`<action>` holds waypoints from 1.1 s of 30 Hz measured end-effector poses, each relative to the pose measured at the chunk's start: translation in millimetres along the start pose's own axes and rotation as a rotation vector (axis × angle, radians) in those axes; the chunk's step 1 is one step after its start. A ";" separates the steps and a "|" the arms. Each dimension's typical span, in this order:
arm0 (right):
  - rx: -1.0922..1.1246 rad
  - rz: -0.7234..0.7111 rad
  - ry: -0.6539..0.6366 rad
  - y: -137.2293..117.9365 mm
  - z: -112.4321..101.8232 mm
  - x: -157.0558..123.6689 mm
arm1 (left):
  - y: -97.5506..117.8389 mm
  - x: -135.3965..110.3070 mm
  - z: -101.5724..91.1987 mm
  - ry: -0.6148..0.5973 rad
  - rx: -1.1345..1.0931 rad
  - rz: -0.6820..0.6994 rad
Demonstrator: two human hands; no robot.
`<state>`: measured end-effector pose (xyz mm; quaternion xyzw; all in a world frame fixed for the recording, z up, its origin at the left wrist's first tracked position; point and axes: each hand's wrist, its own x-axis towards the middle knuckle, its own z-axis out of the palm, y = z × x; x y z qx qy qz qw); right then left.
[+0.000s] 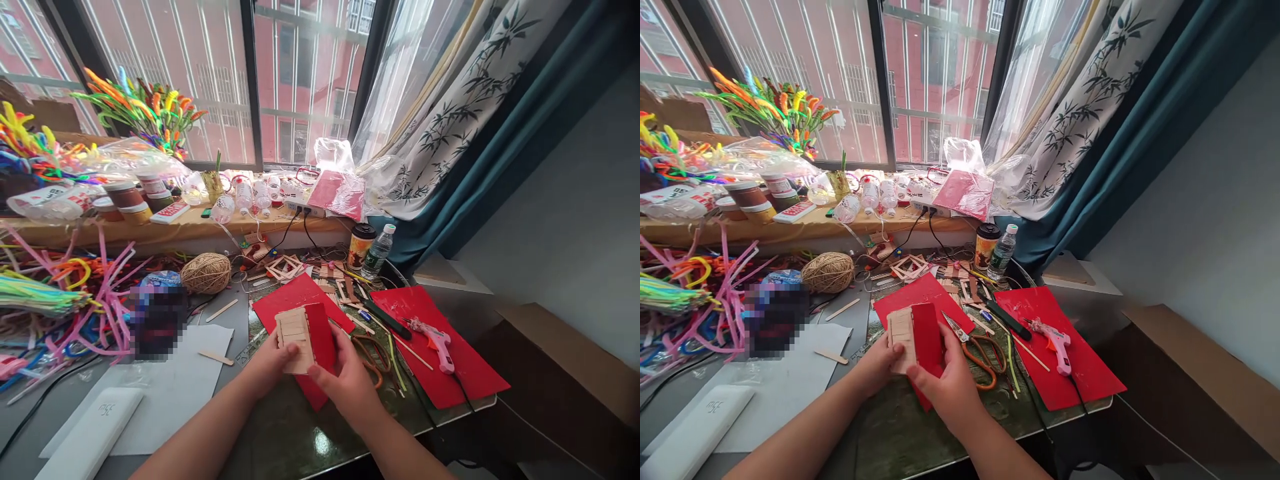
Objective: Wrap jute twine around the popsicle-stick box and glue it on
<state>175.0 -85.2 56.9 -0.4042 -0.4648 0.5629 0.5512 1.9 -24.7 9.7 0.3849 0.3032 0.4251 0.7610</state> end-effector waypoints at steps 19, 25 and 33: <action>-0.901 -0.213 -0.245 -27.4 -51.9 -0.4 | 15.7 -10.2 9.1 -0.088 0.927 0.514; -0.829 -0.214 -0.230 -13.4 -58.6 0.3 | 17.7 -7.0 7.0 -0.167 1.065 0.571; -0.808 -0.160 -0.180 -9.2 -57.1 -3.1 | 9.5 -10.1 3.6 -0.122 1.098 0.586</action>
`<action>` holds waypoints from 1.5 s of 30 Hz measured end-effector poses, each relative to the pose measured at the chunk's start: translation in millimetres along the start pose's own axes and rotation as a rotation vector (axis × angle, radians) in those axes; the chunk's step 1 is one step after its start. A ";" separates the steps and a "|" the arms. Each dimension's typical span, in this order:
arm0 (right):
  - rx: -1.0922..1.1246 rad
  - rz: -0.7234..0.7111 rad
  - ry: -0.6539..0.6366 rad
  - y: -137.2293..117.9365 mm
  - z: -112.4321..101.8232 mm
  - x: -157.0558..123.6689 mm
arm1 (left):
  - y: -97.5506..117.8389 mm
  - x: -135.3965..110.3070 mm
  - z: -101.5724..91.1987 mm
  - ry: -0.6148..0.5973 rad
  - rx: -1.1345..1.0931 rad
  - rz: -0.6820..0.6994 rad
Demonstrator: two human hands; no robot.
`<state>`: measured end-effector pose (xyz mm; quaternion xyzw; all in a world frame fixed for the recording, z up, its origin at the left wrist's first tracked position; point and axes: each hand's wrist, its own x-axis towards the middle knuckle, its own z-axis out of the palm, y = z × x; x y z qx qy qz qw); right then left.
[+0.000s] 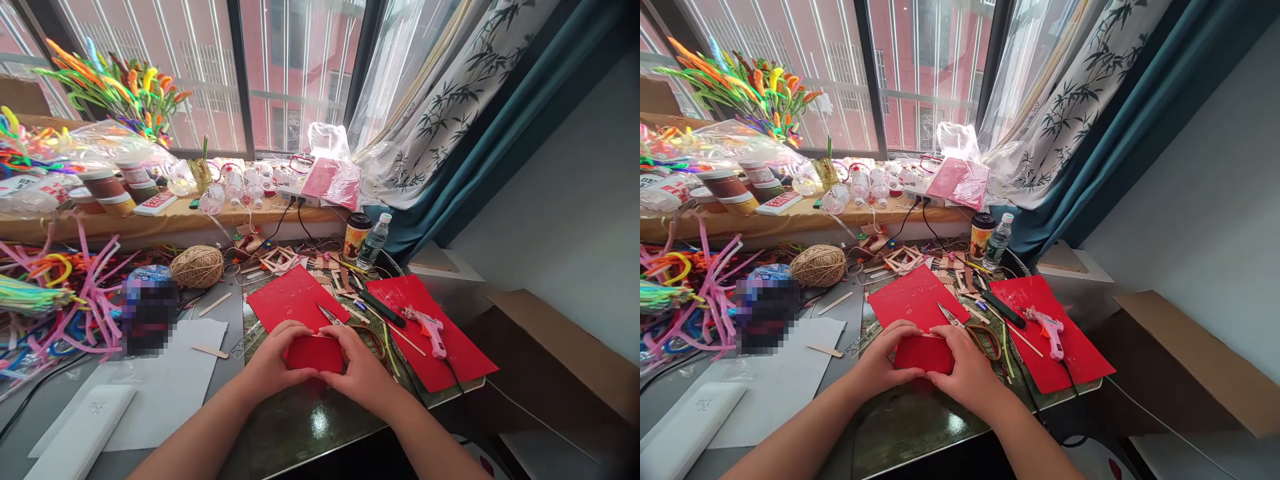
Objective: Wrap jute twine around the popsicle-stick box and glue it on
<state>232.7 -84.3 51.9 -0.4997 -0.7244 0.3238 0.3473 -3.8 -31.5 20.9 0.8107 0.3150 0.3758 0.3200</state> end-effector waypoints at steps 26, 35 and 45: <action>-0.560 -0.539 0.129 -10.9 -7.0 4.4 | -5.5 6.1 -1.7 0.005 0.348 0.407; -0.225 -0.224 0.262 -2.8 -9.3 6.6 | -4.7 6.2 -1.3 -0.017 0.322 0.415; -0.042 -0.189 0.109 -11.2 -4.3 -5.0 | -0.5 -1.7 -0.2 -0.012 0.122 0.064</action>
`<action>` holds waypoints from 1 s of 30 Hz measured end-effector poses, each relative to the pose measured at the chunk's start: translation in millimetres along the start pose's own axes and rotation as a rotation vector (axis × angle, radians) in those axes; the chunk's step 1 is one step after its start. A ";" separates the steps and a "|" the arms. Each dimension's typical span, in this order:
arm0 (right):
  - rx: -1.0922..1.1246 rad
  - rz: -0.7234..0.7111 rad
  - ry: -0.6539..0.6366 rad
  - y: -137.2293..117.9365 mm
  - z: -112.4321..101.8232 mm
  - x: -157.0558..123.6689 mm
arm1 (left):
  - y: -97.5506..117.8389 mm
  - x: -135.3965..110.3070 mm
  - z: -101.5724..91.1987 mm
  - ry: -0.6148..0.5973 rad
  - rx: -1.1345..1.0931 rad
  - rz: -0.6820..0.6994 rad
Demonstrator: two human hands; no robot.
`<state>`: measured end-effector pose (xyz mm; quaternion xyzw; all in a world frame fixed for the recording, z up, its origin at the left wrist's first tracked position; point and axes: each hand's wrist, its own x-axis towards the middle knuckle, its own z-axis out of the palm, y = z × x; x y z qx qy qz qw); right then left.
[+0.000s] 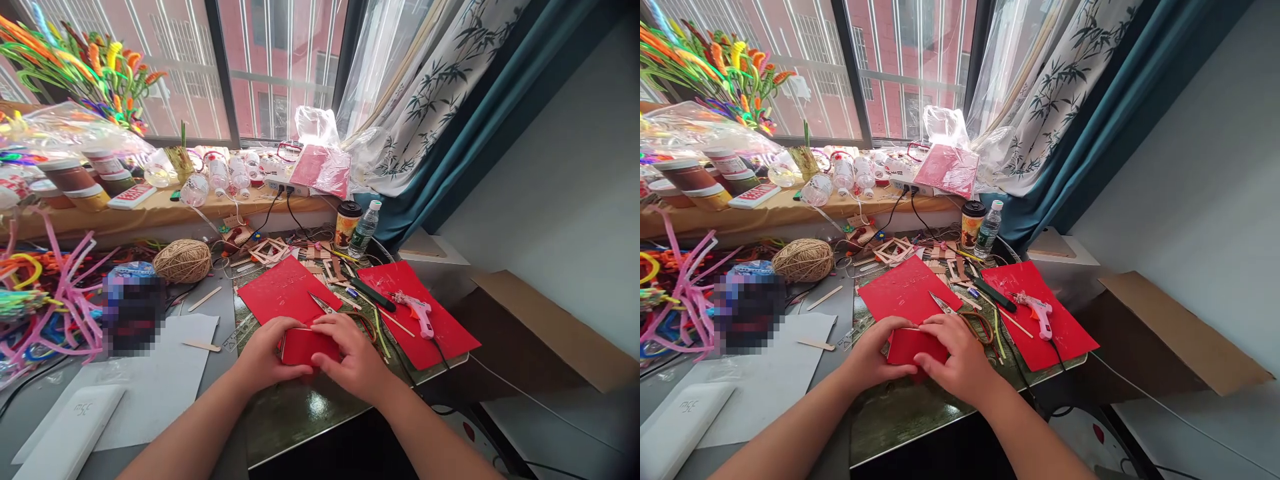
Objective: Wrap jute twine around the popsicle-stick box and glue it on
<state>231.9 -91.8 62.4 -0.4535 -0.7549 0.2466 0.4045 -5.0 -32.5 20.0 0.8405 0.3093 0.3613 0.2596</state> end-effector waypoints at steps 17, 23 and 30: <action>0.101 0.160 -0.067 -2.5 1.3 1.3 | -15.3 -1.4 6.8 0.061 -0.179 -0.136; 0.025 0.054 -0.057 4.4 3.4 -0.8 | -16.5 0.3 8.0 0.030 -0.178 -0.003; -0.091 -0.022 0.196 16.7 13.8 -10.9 | -7.9 7.2 2.5 0.212 0.073 0.233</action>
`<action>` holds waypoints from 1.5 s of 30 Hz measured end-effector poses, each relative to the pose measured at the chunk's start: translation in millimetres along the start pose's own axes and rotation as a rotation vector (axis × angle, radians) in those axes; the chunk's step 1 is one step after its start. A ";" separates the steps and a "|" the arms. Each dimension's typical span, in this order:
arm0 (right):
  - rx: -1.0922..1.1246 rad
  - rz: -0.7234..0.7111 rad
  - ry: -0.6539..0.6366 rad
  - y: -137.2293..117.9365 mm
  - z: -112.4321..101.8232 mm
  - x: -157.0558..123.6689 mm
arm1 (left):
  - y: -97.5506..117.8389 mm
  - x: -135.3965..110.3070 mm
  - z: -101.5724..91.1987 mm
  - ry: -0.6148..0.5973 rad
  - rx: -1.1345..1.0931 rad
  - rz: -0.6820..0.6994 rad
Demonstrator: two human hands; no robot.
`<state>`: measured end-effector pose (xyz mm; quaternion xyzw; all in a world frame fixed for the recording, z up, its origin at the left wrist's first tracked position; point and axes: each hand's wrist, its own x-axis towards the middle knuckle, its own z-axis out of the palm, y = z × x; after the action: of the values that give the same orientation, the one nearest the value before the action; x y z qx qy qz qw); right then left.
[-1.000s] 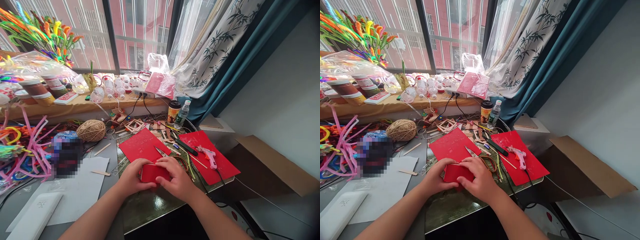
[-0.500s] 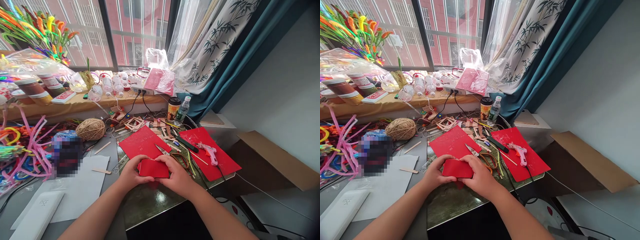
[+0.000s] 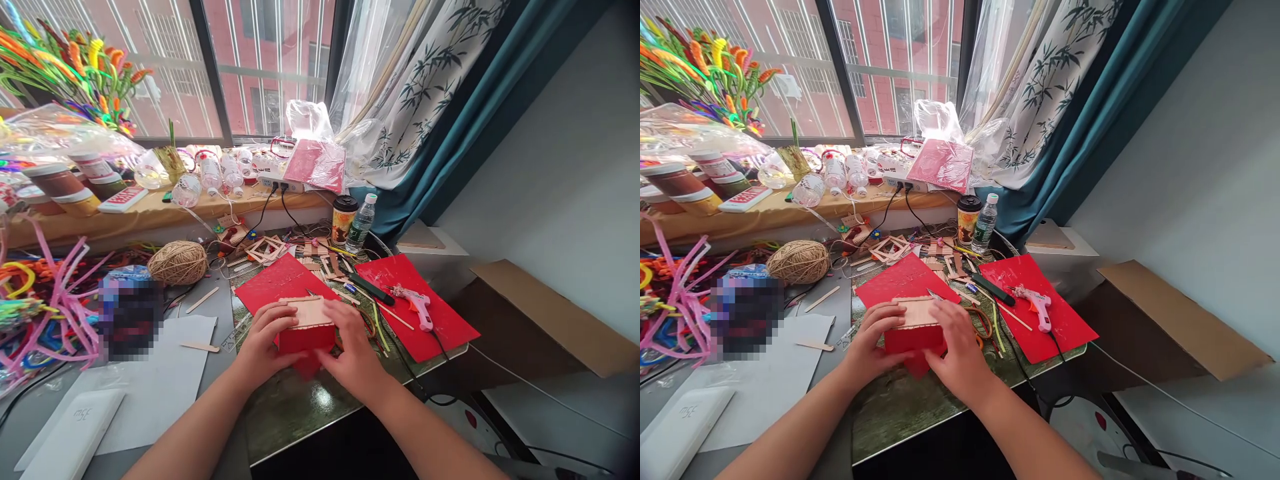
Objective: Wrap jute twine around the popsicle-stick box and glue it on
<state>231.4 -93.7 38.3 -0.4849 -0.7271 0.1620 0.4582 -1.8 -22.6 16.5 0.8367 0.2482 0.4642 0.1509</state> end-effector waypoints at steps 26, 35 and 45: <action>1.113 0.698 0.012 -10.0 22.2 0.4 | 10.8 -12.9 -0.6 -0.017 0.187 0.069; 0.670 0.539 -0.131 14.7 3.3 7.7 | -0.1 2.5 4.3 -0.160 -0.722 -0.832; 0.454 0.376 -0.256 11.2 -5.7 5.4 | 3.4 -1.1 8.6 -0.120 -0.802 -0.859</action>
<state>241.8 -85.0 36.5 -0.4720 -0.6217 0.4615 0.4215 6.0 -26.3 12.9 0.5638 0.3611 0.3709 0.6436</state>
